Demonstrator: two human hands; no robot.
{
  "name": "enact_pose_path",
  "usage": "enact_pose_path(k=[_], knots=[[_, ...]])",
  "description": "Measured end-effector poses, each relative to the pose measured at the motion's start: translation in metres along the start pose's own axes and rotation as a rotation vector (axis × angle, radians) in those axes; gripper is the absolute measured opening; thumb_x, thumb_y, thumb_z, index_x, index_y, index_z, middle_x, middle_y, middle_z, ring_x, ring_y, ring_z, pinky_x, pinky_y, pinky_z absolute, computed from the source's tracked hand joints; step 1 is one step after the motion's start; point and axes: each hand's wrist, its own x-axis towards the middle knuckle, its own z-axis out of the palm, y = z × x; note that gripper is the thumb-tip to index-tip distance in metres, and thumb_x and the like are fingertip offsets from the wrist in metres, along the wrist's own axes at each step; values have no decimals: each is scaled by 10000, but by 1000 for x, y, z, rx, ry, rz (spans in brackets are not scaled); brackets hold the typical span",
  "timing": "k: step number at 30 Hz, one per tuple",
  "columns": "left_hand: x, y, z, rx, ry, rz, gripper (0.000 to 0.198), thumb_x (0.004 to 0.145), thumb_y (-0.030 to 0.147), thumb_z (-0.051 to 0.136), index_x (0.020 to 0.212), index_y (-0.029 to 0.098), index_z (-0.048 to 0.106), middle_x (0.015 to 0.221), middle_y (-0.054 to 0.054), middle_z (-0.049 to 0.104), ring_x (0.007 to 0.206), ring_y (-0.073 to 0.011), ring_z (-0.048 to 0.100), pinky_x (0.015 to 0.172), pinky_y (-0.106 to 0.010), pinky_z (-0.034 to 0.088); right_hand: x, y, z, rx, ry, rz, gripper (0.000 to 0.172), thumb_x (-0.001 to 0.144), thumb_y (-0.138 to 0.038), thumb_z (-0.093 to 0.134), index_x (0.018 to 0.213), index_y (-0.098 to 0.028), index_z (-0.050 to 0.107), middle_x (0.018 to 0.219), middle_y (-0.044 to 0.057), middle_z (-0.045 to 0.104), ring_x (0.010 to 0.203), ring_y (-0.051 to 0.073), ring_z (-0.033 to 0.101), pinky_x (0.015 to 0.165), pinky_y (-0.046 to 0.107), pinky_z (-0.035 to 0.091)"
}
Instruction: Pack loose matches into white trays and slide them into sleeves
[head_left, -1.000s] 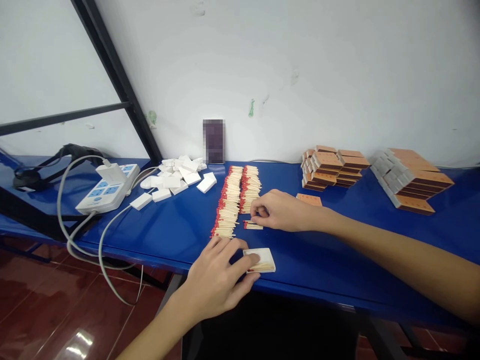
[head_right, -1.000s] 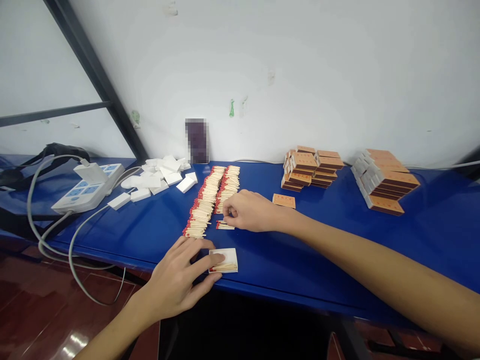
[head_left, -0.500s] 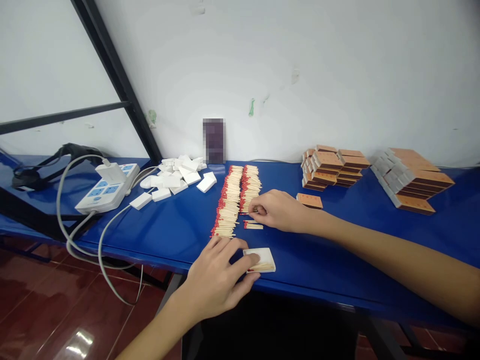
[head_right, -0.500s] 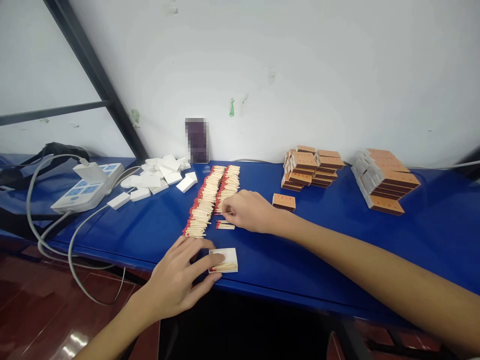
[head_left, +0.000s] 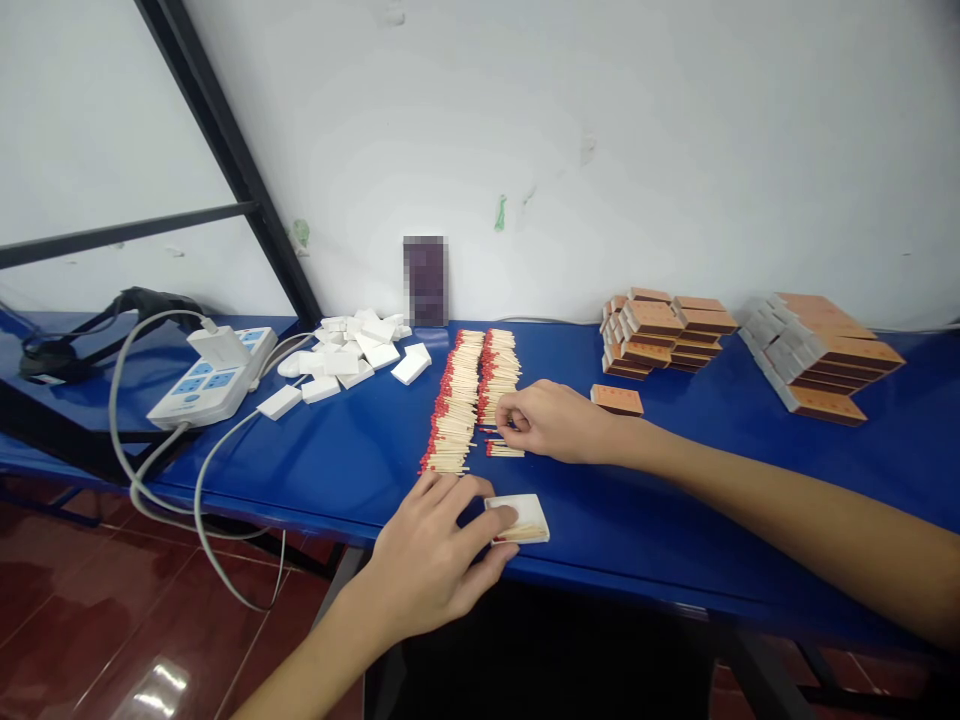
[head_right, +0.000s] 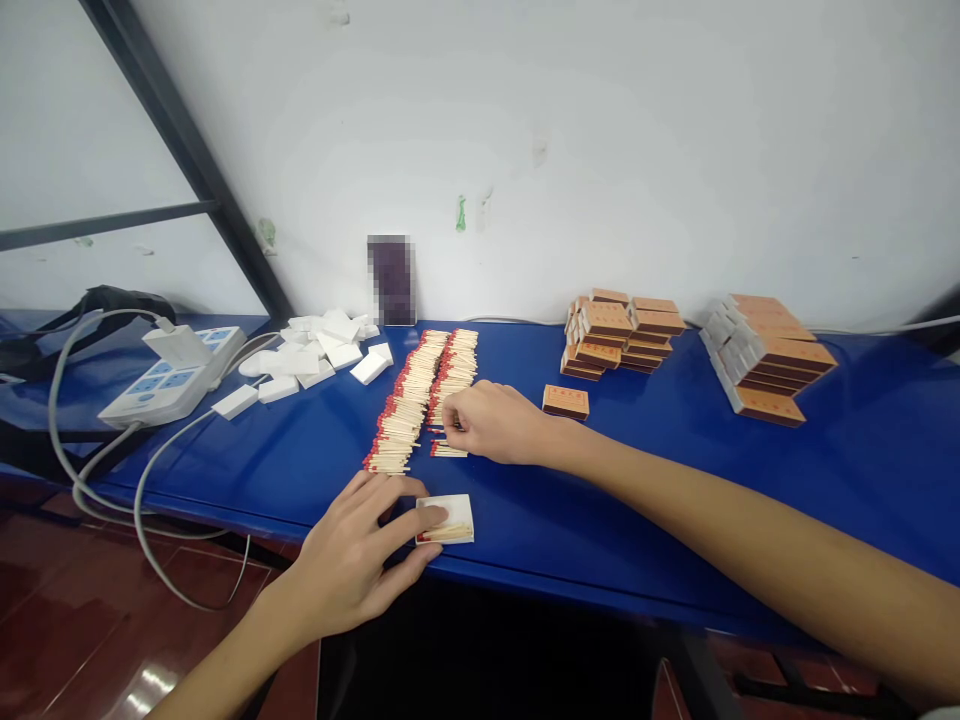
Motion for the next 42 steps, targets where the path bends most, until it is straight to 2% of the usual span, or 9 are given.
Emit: enact_pose_path(k=[7, 17, 24, 30, 34, 42], knots=[[0, 0, -1, -13, -3, 3, 190, 961, 268, 520, 1107, 209, 625, 1046, -84, 611, 891, -225, 577, 825, -379, 437, 0, -6, 0, 28, 32, 12, 89, 832, -232, 550, 796, -202, 625, 654, -29, 619, 560, 98, 458, 558, 227, 273], [1, -1, 0, -12, -5, 0, 186, 961, 267, 517, 1103, 212, 625, 1045, -81, 610, 887, -226, 578, 822, -377, 432, 1, -5, 3, 5, 34, 29, 114, 821, -234, 568, 755, -217, 659, 610, -42, 594, 557, 95, 454, 545, 229, 263], [1, 0, 0, -17, -11, 3, 185, 960, 266, 523, 1103, 207, 624, 1042, -82, 613, 883, -225, 574, 815, -374, 430, -2, -5, -14, 71, -102, -53, 110, 804, -193, 575, 715, -203, 638, 626, -44, 589, 565, 86, 453, 548, 220, 277], [0, 0, 0, -18, -11, 0, 184, 962, 269, 518, 1099, 207, 624, 1044, -82, 610, 889, -226, 569, 824, -378, 429, 0, -6, -11, -53, 39, -13, 196, 850, -238, 539, 679, -196, 625, 611, -32, 570, 552, 95, 391, 531, 242, 230], [0, -1, 1, -16, -18, -2, 185, 963, 269, 518, 1107, 211, 619, 1053, -79, 608, 888, -225, 562, 821, -378, 424, 2, -3, -3, -93, 54, -13, 183, 854, -244, 537, 730, -211, 668, 621, -27, 602, 564, 101, 418, 533, 240, 223], [1, -1, 1, -16, -24, -7, 185, 964, 278, 520, 1106, 214, 620, 1055, -77, 609, 890, -224, 568, 823, -377, 426, 2, -5, 2, -119, 78, -20, 231, 875, -247, 515, 708, -213, 671, 597, -24, 597, 535, 99, 403, 532, 246, 216]])
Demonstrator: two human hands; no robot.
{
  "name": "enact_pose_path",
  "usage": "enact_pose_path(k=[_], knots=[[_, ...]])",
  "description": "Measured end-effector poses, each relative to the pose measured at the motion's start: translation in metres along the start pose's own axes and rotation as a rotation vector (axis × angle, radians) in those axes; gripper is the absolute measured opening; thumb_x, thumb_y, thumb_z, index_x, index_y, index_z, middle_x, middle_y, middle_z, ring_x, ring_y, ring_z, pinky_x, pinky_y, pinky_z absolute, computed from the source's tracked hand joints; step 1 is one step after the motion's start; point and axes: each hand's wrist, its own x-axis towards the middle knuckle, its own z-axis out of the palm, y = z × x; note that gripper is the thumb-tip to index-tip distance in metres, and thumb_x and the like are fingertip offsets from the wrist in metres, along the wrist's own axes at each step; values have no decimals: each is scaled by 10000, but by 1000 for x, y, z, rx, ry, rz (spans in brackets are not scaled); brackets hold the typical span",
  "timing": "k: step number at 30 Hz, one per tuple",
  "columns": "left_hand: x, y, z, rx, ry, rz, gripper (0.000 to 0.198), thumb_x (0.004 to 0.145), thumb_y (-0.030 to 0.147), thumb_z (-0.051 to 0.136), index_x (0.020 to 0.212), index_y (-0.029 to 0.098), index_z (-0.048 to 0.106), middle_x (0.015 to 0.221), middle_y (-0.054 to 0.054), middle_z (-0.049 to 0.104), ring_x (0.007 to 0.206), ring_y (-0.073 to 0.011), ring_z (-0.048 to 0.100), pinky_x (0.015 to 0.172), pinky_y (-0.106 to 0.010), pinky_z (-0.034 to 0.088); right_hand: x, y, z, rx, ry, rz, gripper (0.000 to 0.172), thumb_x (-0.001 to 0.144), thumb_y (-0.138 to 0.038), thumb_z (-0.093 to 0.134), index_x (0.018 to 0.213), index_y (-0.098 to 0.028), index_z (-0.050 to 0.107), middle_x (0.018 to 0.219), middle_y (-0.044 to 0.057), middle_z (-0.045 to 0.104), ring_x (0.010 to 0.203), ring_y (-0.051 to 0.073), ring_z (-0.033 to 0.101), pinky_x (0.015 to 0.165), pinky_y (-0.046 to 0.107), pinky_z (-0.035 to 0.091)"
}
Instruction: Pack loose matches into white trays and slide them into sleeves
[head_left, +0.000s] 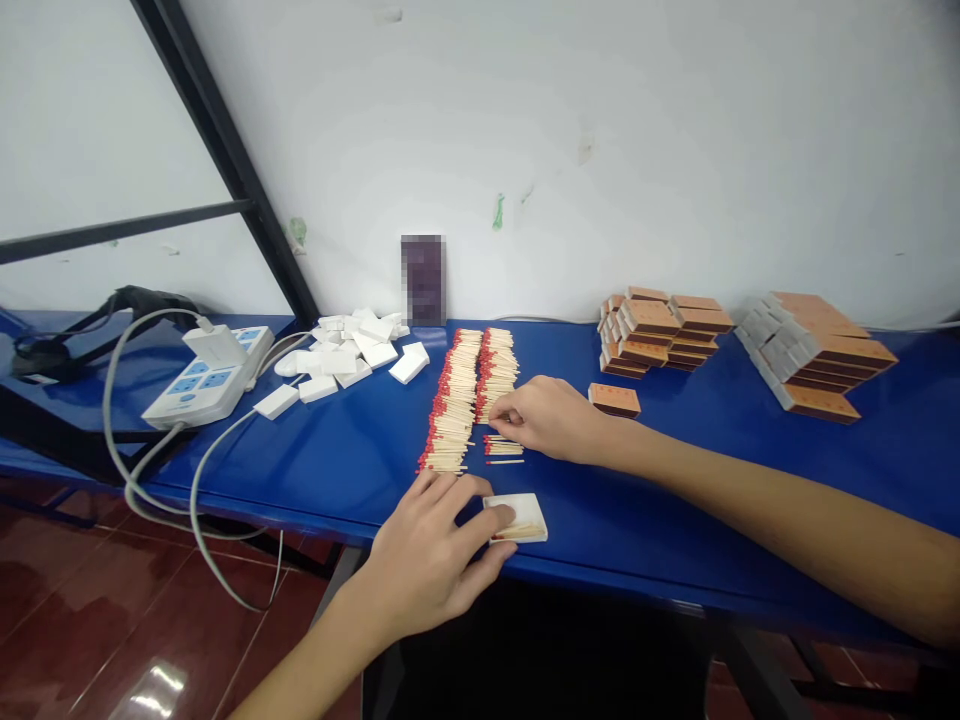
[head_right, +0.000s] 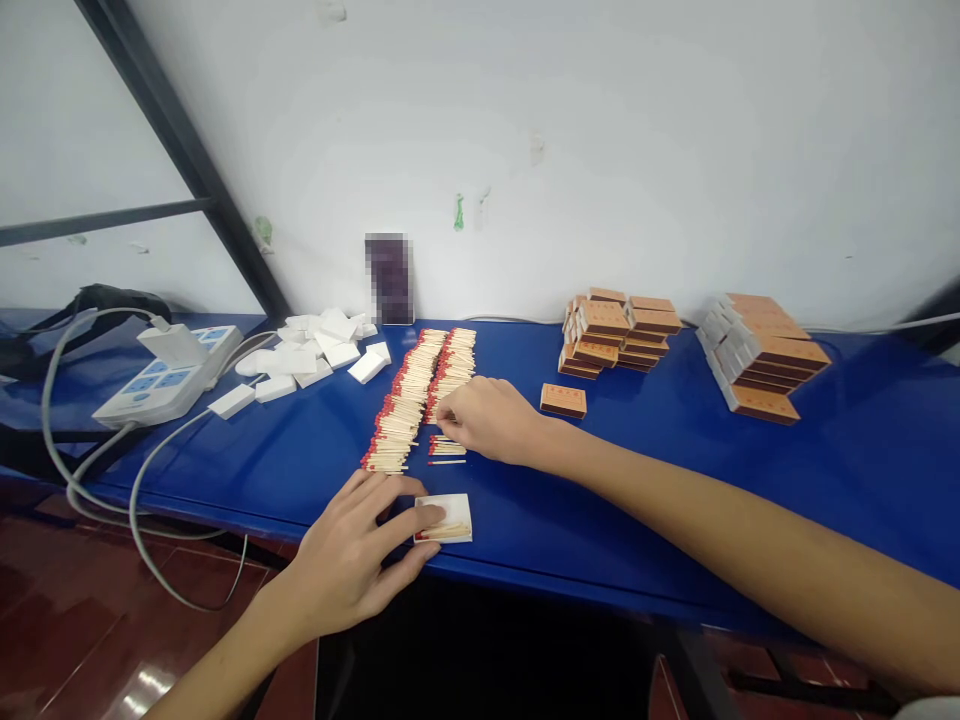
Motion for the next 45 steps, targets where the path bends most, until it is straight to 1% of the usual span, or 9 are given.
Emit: enact_pose_path(k=[9, 15, 19, 28, 32, 34, 37, 41, 45], knots=[[-2, 0, -2, -2, 2, 2, 182, 961, 275, 524, 1100, 212, 623, 1052, -79, 614, 887, -223, 564, 823, -375, 424, 1, 3, 0, 71, -24, 11, 173, 811, -218, 540, 671, -207, 642, 576, -40, 574, 529, 94, 418, 532, 232, 250], [-1, 1, -1, 6, 9, 4, 181, 960, 277, 524, 1096, 216, 626, 1045, -76, 614, 883, -221, 566, 823, -372, 427, 0, 0, -15, 112, -130, 37, 186, 756, -161, 537, 574, -192, 561, 532, -47, 503, 511, 90, 382, 528, 237, 258], [-1, 1, -1, 9, 3, 1, 180, 963, 277, 518, 1093, 217, 626, 1039, -74, 615, 881, -221, 564, 828, -376, 425, -2, -2, -25, 232, -233, -2, 149, 750, -158, 538, 612, -192, 581, 578, -43, 534, 555, 99, 439, 548, 225, 303], [-1, 1, -2, 3, 2, -3, 178, 961, 273, 524, 1098, 219, 623, 1043, -69, 615, 885, -223, 562, 826, -378, 424, -5, 1, -31, 313, -306, -31, 154, 794, -229, 561, 669, -186, 641, 608, -32, 606, 568, 108, 501, 565, 229, 347], [0, 2, -2, -6, -14, -8, 183, 964, 280, 520, 1100, 215, 623, 1041, -70, 615, 878, -222, 549, 823, -379, 419, -7, -2, -34, 247, -324, -15, 199, 827, -365, 597, 749, -197, 671, 657, -16, 638, 591, 121, 533, 556, 242, 338], [-1, 2, -2, -5, -14, -7, 184, 966, 280, 517, 1098, 213, 625, 1039, -72, 618, 873, -220, 545, 818, -375, 418, -8, -4, -33, 190, -326, -13, 248, 819, -443, 619, 784, -200, 651, 693, -8, 640, 602, 128, 526, 550, 250, 322], [-1, 2, -3, 2, -7, -8, 185, 965, 283, 515, 1093, 216, 629, 1025, -70, 621, 858, -213, 549, 811, -367, 423, -10, -7, -32, 120, -327, -16, 299, 798, -496, 639, 844, -201, 616, 744, 9, 636, 637, 146, 523, 560, 261, 304], [-1, 2, -3, 10, -6, -6, 194, 960, 291, 520, 1108, 219, 622, 1015, -65, 624, 854, -210, 562, 812, -362, 428, -11, -10, -29, 95, -309, -7, 270, 786, -467, 646, 866, -212, 604, 752, 14, 629, 693, 171, 533, 578, 266, 303], [0, 2, -3, 1, -10, -5, 196, 958, 287, 523, 1121, 212, 600, 1013, -59, 631, 852, -211, 563, 809, -360, 419, -10, -11, -26, 109, -301, -6, 193, 774, -400, 647, 817, -215, 613, 736, 0, 634, 650, 151, 526, 564, 262, 298]])
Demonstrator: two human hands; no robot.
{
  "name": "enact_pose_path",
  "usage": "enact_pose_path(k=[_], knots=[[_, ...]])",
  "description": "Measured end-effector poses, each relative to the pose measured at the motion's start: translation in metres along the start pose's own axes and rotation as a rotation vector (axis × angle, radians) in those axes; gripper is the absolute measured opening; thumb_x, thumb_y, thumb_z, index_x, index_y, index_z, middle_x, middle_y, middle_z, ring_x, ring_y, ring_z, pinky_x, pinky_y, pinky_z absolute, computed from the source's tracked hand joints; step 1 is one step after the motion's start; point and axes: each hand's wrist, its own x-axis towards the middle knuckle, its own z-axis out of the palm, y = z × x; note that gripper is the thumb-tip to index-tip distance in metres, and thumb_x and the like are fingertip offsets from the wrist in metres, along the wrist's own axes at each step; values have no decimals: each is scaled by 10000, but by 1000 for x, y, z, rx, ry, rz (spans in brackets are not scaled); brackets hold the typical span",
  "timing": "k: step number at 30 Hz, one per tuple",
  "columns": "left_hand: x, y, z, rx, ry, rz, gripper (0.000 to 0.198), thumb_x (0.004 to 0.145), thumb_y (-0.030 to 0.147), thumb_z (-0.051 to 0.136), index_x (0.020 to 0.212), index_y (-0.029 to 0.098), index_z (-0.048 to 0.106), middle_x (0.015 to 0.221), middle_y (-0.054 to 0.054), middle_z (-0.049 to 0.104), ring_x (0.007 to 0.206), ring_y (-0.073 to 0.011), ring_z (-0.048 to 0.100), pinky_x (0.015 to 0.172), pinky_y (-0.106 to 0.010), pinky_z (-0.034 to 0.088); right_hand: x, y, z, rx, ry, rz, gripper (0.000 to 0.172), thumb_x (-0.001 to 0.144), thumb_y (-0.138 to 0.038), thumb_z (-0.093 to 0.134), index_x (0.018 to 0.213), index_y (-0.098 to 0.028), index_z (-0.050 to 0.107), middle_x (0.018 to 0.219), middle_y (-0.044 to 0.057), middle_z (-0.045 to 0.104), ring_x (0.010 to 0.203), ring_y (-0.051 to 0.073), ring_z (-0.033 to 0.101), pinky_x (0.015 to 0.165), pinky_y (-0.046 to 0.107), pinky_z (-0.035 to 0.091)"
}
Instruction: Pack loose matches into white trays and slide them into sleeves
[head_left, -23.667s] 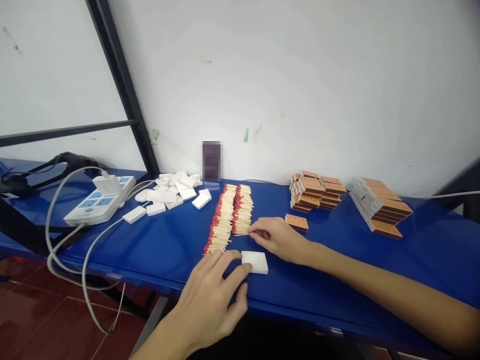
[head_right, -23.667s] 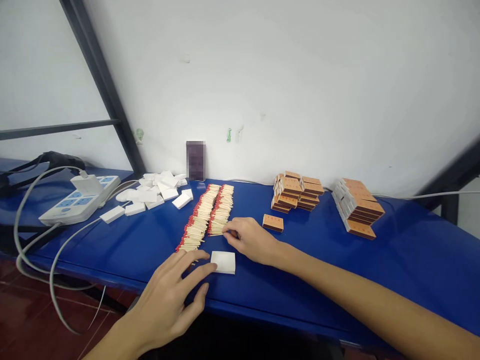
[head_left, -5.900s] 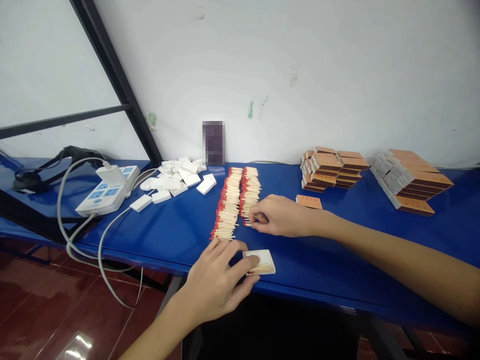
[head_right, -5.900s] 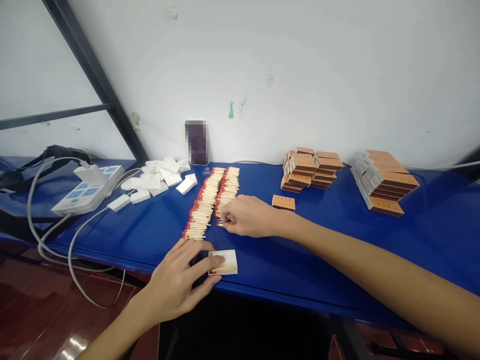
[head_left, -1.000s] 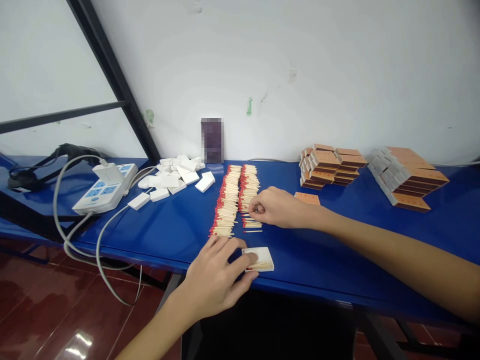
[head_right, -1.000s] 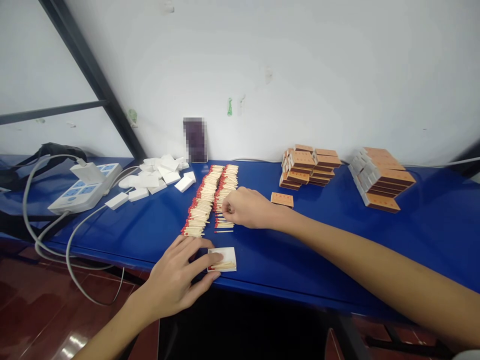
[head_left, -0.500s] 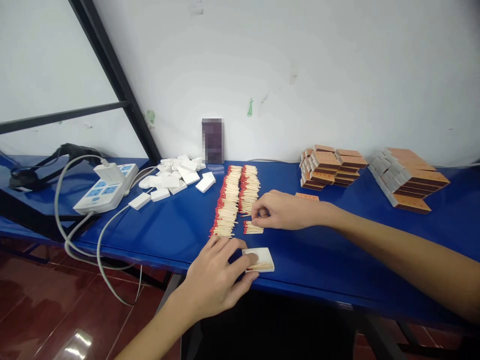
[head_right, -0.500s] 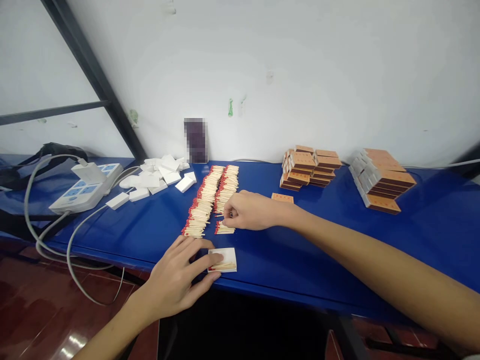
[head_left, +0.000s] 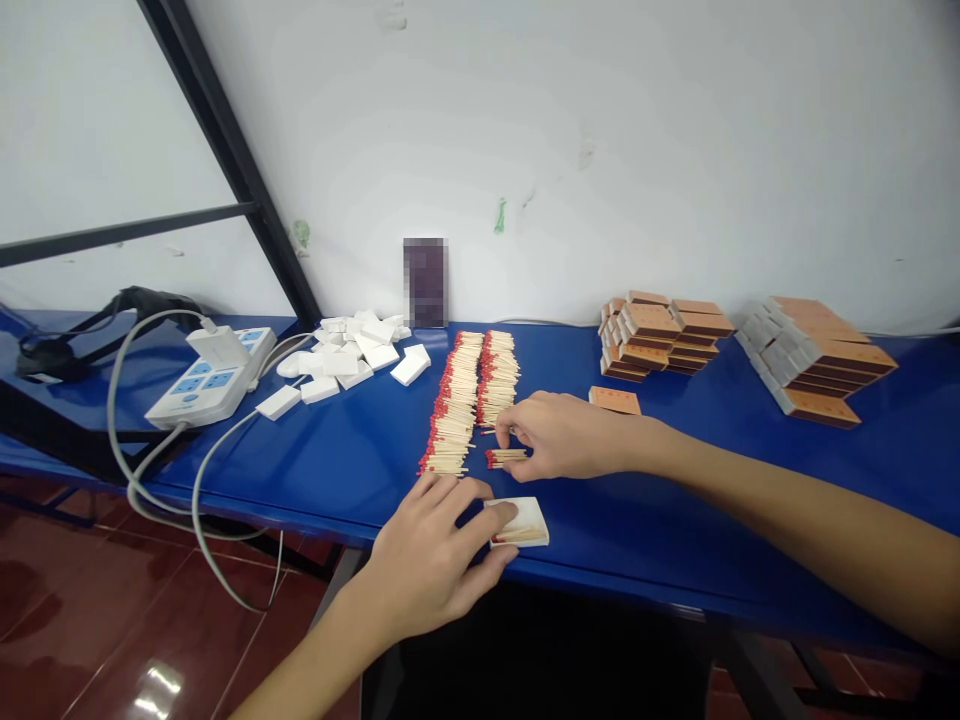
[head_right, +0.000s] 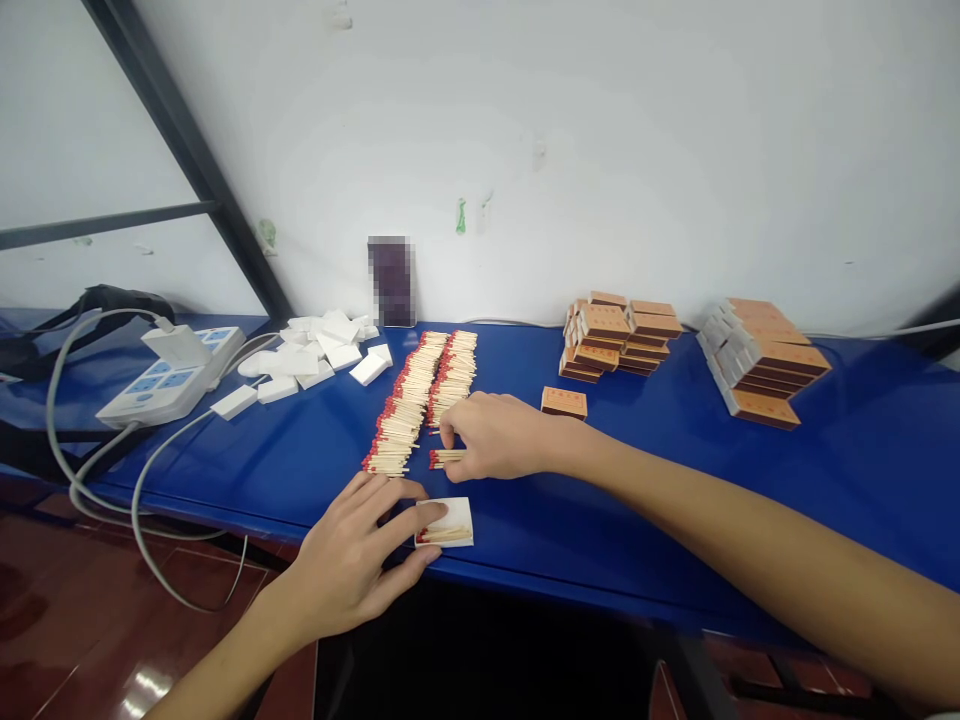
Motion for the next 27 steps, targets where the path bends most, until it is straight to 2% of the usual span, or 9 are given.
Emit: enact_pose_path(k=[6, 15, 27], knots=[[0, 1, 1, -57, 14, -45, 105, 941, 282, 543, 987, 190, 562, 979, -44, 640, 854, -200, 568, 820, -344, 409, 1, 1, 2, 22, 0, -38, 185, 759, -384, 657, 787, -202, 634, 713, 0, 639, 629, 142, 531, 577, 257, 319], [0, 1, 0, -62, 19, -74, 118, 938, 304, 545, 970, 190, 544, 960, -43, 651, 848, -207, 564, 834, -360, 382, -2, -3, 0, 108, -46, -79, 127, 733, -317, 663, 760, -197, 632, 587, -36, 579, 540, 114, 490, 517, 235, 307], [1, 1, 1, -66, 24, -74, 104, 927, 292, 557, 949, 191, 541, 945, -39, 648, 827, -203, 556, 830, -359, 373, -2, -3, 2, 86, -28, -92, 94, 721, -272, 642, 707, -183, 616, 593, -31, 592, 542, 111, 493, 539, 240, 328]])
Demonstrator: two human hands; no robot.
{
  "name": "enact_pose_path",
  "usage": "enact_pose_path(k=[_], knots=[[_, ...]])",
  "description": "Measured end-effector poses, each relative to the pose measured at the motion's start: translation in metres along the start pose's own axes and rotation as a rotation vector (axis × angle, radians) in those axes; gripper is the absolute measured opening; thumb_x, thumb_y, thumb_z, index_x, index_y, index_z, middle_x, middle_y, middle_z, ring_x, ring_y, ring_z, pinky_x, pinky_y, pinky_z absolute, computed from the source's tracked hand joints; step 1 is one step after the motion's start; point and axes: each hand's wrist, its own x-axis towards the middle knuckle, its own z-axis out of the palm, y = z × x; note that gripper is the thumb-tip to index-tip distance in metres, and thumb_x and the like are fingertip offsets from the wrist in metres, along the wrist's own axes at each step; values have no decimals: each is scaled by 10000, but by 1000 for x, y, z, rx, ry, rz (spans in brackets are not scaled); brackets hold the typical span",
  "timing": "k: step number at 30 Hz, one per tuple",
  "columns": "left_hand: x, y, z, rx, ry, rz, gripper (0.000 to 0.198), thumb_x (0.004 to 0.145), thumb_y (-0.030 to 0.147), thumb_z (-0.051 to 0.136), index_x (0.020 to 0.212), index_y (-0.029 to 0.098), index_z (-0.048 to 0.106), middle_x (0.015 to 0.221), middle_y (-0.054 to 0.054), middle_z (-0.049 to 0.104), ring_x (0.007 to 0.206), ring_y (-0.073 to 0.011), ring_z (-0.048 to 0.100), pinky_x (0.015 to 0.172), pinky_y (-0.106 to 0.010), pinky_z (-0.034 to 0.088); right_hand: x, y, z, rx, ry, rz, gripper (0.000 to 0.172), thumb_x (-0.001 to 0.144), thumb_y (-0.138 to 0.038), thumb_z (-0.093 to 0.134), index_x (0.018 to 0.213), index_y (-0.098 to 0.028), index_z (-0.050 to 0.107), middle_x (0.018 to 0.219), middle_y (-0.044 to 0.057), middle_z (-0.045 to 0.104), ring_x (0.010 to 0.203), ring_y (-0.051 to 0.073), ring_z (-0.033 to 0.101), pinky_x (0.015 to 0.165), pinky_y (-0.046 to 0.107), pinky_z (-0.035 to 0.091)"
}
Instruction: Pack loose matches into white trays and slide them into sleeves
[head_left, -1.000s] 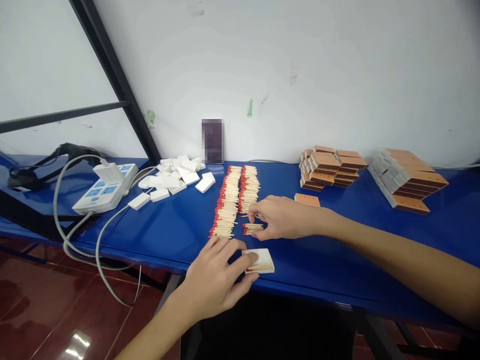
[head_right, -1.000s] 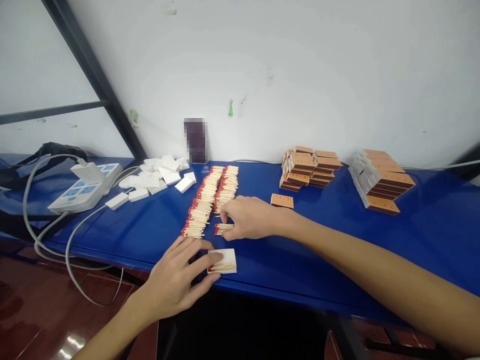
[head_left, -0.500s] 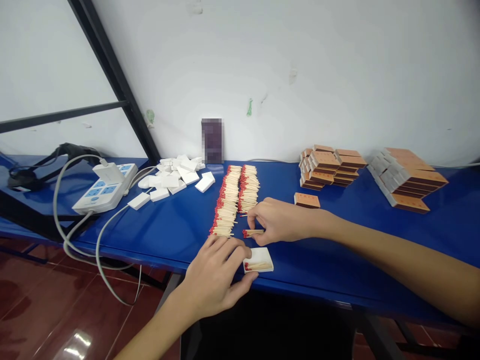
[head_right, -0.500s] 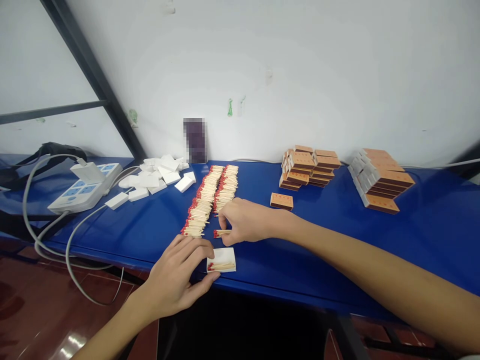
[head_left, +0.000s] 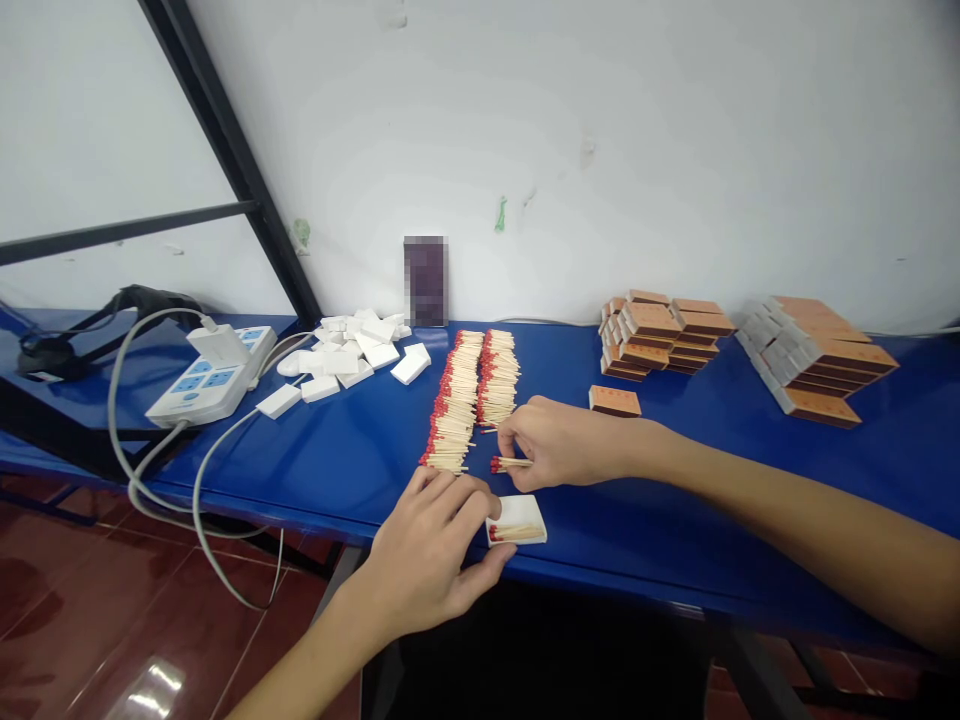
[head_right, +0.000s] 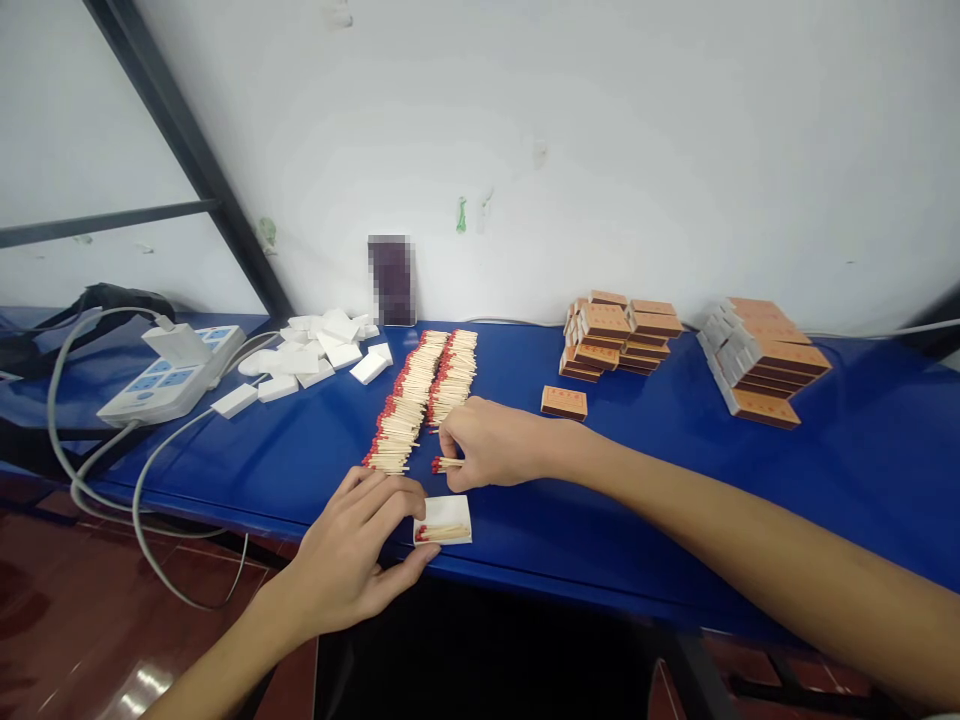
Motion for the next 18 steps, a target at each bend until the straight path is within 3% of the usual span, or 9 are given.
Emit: enact_pose_path(k=[11, 18], knots=[[0, 0, -1, -20, -3, 5, 92, 931, 280, 555, 945, 194, 528, 955, -33, 645, 836, -204, 550, 819, -353, 366, 1, 5, 1, 43, -31, -3, 110, 708, -288, 632, 684, -182, 621, 556, -41, 560, 519, 101, 471, 484, 230, 305], [0, -1, 0, -42, 13, -18, 150, 915, 288, 583, 972, 192, 482, 962, -24, 649, 844, -203, 556, 813, -344, 360, -9, -11, -14, 134, -67, 29, 101, 695, -277, 642, 675, -184, 610, 516, -69, 471, 470, 82, 414, 447, 212, 286]])
